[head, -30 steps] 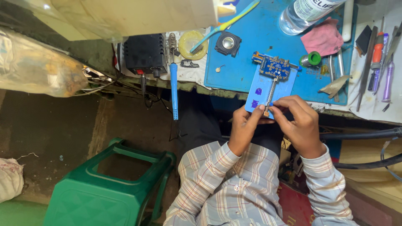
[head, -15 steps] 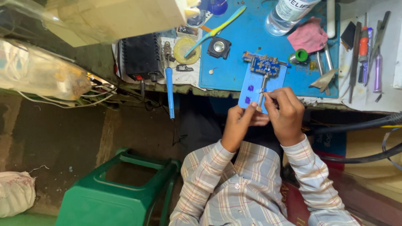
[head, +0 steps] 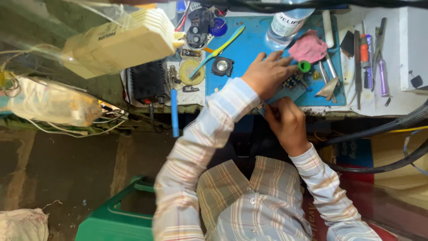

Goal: The person solders components on a blue circuit board clamped to a work mat, using a soldering iron in the right hand while the left hand steadies the board and feeds solder. They reposition and flip the board between soldering passes and handle small components, working at a cluttered electronics repair bench.

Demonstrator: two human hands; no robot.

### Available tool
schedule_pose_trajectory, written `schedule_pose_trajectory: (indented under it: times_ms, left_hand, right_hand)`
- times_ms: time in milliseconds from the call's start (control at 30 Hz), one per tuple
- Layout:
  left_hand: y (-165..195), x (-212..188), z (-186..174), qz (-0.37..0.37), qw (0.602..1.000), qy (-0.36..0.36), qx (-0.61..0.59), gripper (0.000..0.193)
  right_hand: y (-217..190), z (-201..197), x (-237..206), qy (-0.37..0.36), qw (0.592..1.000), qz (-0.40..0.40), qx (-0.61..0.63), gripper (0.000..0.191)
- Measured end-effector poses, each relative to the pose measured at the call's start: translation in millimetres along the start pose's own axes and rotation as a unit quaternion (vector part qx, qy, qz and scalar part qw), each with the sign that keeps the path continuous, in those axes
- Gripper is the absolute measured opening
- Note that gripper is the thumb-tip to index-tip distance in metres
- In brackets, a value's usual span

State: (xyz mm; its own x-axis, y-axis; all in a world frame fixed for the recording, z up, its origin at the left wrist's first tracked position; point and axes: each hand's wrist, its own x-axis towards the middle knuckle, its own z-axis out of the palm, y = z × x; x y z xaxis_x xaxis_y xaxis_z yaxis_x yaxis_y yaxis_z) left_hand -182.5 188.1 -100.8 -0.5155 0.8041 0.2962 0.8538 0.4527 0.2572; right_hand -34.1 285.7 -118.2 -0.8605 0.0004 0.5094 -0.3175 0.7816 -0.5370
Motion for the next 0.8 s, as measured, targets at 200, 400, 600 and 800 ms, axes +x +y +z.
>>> schedule_pose_trajectory:
  times_ms: [200,400,600,800]
  left_hand:
    - [-2,31,-12,0.001,0.961,-0.254,0.107,0.120]
    - [-5,44,-18,0.022,0.941,-0.316,0.117,0.140]
    - [-18,35,-19,0.051,0.959,-0.272,0.067,0.131]
    - [2,-10,-16,-0.061,0.995,0.031,0.066,0.038]
  right_hand:
    - [4,-20,-5,0.019,0.997,-0.055,-0.050,0.035]
    - [13,-29,-5,0.001,0.998,-0.031,-0.048,0.045]
    - [21,-30,-3,0.017,1.000,-0.026,0.001,0.051]
    - [37,-35,21,0.059,0.995,-0.035,-0.076,0.047]
